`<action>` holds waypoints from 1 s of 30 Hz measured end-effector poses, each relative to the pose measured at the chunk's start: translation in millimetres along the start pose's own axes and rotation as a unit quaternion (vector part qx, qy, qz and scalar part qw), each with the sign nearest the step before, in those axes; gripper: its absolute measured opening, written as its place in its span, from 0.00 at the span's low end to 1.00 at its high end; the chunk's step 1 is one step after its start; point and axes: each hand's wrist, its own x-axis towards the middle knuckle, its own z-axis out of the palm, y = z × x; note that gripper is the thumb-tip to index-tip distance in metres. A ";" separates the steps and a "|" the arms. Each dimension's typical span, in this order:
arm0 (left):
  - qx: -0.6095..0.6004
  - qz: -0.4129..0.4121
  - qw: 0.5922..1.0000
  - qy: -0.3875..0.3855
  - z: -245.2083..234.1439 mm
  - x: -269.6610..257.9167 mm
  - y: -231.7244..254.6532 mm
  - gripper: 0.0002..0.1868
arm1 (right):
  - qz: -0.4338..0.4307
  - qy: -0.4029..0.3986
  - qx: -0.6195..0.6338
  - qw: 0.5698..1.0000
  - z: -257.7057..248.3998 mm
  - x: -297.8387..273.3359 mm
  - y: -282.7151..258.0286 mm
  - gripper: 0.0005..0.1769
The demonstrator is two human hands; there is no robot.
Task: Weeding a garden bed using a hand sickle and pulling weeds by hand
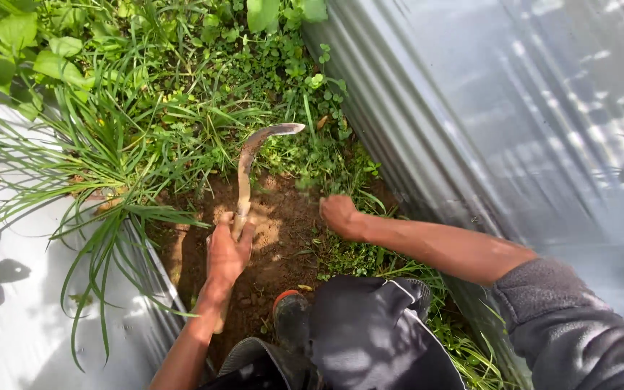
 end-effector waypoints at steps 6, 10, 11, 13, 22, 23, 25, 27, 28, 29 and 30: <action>0.068 0.032 0.995 -0.060 -25.1 29.6 52.9 0.16 | -0.125 -0.072 -0.081 0.986 -56.5 -39.0 20.5 0.17; 0.045 0.049 0.994 -0.084 -24.9 67.5 34.4 0.17 | -0.088 -0.049 -0.112 0.989 -150.3 -54.0 46.4 0.19; 0.081 0.019 0.993 -0.082 -21.1 81.2 26.2 0.22 | -0.093 -0.015 -0.151 0.984 -165.9 -49.2 50.7 0.19; 0.115 -0.008 0.990 -0.083 -6.2 112.8 5.1 0.26 | -0.095 0.016 -0.192 0.977 -193.8 -44.3 53.9 0.21; 0.041 -0.002 0.999 0.017 12.4 144.3 -35.0 0.27 | -0.005 0.015 -0.123 0.992 -170.8 26.5 41.8 0.29; 0.049 0.007 0.998 0.024 10.4 140.9 -37.9 0.23 | -0.007 0.049 -0.120 0.992 -163.1 27.3 39.4 0.25; 0.055 0.012 0.998 0.029 10.6 141.6 -44.2 0.20 | -0.011 0.078 -0.119 0.990 -148.5 33.0 49.4 0.21; 0.119 0.062 0.991 0.025 14.4 151.0 -52.7 0.21 | -0.043 0.094 -0.017 0.995 -128.4 39.4 69.5 0.15; 0.120 0.065 0.990 0.022 12.7 143.8 -34.7 0.21 | -0.039 0.092 -0.016 0.995 -145.2 25.0 70.2 0.15; 0.094 0.050 0.994 0.005 11.0 136.1 -16.8 0.22 | -0.082 0.135 -0.072 0.985 -162.2 10.4 70.7 0.13; 0.068 0.033 0.997 -0.013 9.7 126.7 0.1 0.24 | -0.126 0.176 -0.126 0.968 -178.3 -5.6 70.1 0.12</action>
